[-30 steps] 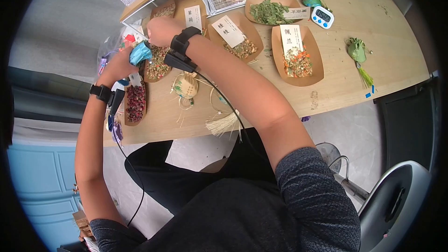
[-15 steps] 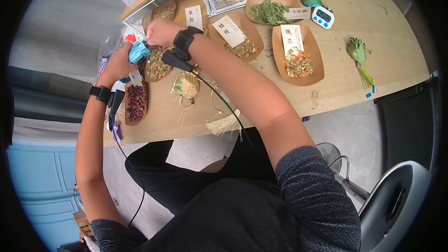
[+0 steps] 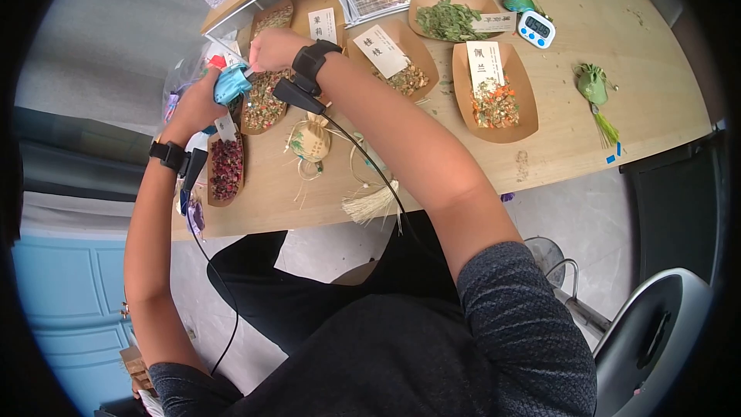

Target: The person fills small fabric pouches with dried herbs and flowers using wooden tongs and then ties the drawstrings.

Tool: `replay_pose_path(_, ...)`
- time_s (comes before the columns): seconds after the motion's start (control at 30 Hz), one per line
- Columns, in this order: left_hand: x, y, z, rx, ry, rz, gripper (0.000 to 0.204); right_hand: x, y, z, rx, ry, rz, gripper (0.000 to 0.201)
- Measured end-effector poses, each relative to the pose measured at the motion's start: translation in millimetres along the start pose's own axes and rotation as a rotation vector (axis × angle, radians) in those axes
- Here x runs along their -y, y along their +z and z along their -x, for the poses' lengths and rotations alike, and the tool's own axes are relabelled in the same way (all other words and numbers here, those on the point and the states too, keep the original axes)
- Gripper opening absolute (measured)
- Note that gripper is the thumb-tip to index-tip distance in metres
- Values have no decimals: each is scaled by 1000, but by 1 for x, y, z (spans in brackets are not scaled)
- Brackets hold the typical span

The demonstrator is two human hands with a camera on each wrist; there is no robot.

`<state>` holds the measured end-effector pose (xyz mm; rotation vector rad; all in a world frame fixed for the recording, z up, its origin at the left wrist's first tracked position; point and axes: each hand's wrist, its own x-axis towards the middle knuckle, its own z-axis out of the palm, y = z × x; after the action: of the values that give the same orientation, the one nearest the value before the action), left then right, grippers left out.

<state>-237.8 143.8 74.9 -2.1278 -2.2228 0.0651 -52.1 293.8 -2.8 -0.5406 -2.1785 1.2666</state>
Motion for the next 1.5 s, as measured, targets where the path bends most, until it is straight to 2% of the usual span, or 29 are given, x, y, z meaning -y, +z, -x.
replay_pose_path(0.13,2,0,0,-1,3,3,60,9,-5,3,-55,13,70,13)
replay_pose_path(0.27,2,2,0,-28,5,-51,54,23,-7,3,73,82,243,14)
replay_pose_path(0.33,3,4,0,-77,41,-59,63,19,-3,2,111,98,164,15)
replay_pose_path(0.37,4,6,0,-102,59,-63,68,16,-2,2,88,40,129,15)
replay_pose_path(0.47,7,10,2,-144,91,-115,53,10,-1,3,27,-116,79,16)
replay_pose_path(0.57,10,9,3,-43,-1,-26,69,5,0,3,-55,-223,152,15)
replay_pose_path(0.73,30,6,-4,151,-27,94,65,19,5,13,-249,-334,337,12)
replay_pose_path(0.93,26,2,-3,223,-81,334,63,27,7,13,-267,-466,302,6)
replay_pose_path(1.03,25,-1,-4,285,-163,419,60,30,4,17,-285,-467,395,13)
replay_pose_path(1.13,21,1,-4,283,-211,459,61,43,0,23,-150,-162,547,13)
replay_pose_path(1.23,17,-1,-3,279,-238,484,64,37,1,16,-118,-147,533,13)
replay_pose_path(1.37,12,-3,-2,248,-272,552,60,21,1,8,-194,-363,181,15)
replay_pose_path(1.43,6,-10,-1,318,-272,674,59,21,2,2,-243,-449,91,16)
replay_pose_path(1.5,1,-16,0,330,-282,748,59,23,2,5,-301,-476,191,18)
